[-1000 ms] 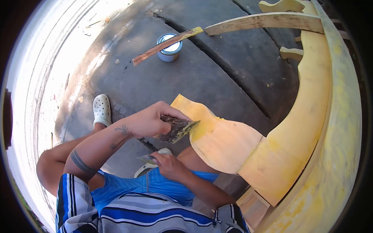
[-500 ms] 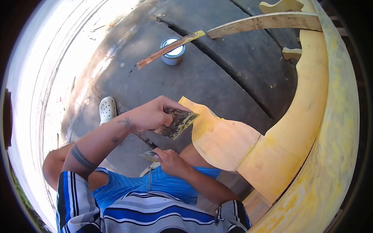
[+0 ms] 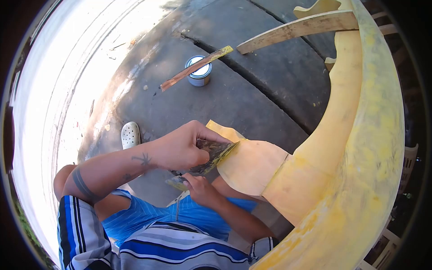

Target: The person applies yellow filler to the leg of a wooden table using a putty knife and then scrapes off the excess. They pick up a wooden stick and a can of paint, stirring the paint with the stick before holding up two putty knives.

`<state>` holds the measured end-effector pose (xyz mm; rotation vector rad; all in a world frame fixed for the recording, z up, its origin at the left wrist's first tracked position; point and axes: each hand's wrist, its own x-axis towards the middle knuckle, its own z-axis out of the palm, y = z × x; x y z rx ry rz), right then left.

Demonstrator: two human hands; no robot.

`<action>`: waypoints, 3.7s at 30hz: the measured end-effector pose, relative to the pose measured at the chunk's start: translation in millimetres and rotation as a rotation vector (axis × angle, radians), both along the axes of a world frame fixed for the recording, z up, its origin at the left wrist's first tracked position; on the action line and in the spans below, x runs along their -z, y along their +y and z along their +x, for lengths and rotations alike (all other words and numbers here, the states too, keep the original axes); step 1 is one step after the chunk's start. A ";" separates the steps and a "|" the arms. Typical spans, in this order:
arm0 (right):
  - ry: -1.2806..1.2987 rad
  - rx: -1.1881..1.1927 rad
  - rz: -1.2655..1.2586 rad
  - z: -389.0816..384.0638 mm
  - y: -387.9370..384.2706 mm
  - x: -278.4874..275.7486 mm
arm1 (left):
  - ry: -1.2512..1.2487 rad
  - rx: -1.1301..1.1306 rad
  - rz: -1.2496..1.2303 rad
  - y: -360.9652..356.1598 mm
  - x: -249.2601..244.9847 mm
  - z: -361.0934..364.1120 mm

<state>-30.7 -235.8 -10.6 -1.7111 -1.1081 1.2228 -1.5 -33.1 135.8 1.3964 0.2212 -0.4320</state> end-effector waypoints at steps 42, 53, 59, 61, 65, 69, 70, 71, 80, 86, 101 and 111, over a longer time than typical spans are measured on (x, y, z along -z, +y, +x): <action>0.019 0.614 -0.131 -11.8 59.0 -36.2 | 0.239 0.790 -0.226 48.4 21.4 174.5; 0.556 1.679 0.328 -53.6 146.8 -80.8 | 0.186 0.452 -0.600 176.5 71.8 172.8; 0.477 2.037 0.497 -47.7 198.9 -110.3 | 0.253 0.482 -0.720 192.8 67.6 150.0; 0.447 2.082 0.476 -50.7 207.5 -117.7 | 0.222 0.609 -0.567 176.0 57.8 161.7; 0.354 2.162 0.425 -79.8 228.7 -131.1 | 0.216 1.021 -0.413 106.3 63.8 198.5; 0.204 2.222 0.386 -118.7 247.9 -158.7 | 0.104 1.161 -0.150 43.2 54.8 207.6; 0.185 2.245 0.381 -123.2 250.0 -167.9 | 0.075 1.193 -0.073 35.3 49.9 209.3; 0.166 2.269 0.378 -127.6 251.9 -178.4 | 0.095 1.212 -0.106 29.8 46.3 213.0; 0.121 2.315 0.553 -144.0 223.4 -170.6 | 0.407 1.076 -0.700 37.8 8.5 217.7; 0.181 2.181 0.727 -119.0 191.1 -160.8 | 0.237 1.172 -0.214 22.8 41.3 220.6; 0.453 1.889 1.137 -28.2 145.6 -145.4 | -0.496 0.287 -0.252 137.0 -36.3 62.6; 0.415 1.752 1.221 -5.3 135.9 -145.4 | -1.270 0.498 0.483 104.4 -30.4 37.6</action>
